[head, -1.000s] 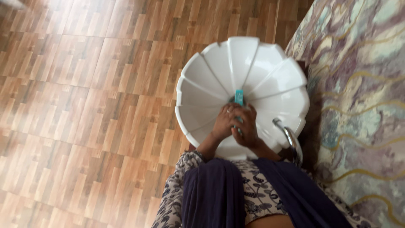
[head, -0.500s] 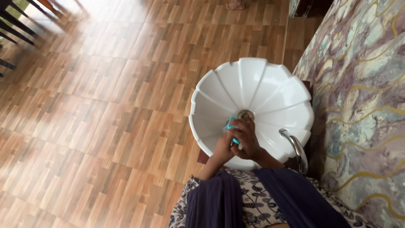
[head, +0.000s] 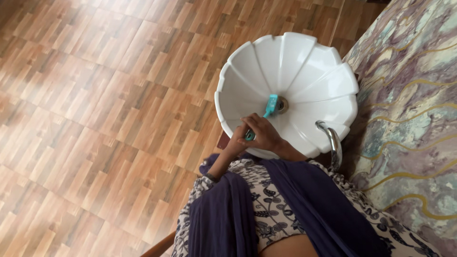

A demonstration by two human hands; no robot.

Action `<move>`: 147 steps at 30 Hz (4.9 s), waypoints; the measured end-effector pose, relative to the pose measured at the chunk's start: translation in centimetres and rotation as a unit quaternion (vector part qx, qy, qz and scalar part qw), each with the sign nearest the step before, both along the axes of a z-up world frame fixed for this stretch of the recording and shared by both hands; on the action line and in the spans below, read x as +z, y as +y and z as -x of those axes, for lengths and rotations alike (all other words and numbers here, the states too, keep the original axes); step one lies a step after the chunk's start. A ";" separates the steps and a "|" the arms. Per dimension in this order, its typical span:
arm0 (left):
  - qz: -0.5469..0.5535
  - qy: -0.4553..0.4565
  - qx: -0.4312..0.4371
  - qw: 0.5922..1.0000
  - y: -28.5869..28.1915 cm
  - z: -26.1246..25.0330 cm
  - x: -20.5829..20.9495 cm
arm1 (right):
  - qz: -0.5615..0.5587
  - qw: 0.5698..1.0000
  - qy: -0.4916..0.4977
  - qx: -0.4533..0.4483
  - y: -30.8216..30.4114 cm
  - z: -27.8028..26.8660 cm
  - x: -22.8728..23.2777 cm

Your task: The person scrubs the inside of a white, flower-shaped sink using a teal brush. They repeatedly scrub the basin and the drain area with both hands, focusing on the interior surfaces.

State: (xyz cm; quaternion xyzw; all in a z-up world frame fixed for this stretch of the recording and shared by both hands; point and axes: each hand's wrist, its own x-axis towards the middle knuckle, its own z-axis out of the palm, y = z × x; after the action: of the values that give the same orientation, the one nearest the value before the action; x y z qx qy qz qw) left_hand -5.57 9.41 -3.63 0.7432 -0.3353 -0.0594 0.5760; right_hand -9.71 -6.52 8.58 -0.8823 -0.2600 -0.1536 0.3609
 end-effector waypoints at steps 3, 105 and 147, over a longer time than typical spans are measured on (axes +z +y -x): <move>-0.053 -0.038 -0.066 0.996 1.9 2.0 5.0 | -0.016 1.000 -0.017 -0.012 0.6 1.8 1.9; -0.110 -0.182 0.137 0.968 -3.1 1.0 6.7 | -0.645 0.607 0.453 -0.102 -1.5 -2.0 -9.5; -0.308 -0.131 0.197 0.922 -3.7 -8.0 1.4 | -0.654 0.656 0.326 -0.190 -4.8 -3.5 -12.6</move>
State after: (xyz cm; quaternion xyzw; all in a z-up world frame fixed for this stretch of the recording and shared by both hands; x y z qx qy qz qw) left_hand 2.40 5.67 -2.26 0.9361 -0.2195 0.0531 0.2698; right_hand -6.24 -11.34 -3.98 -0.4421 0.2156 -0.0516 0.8692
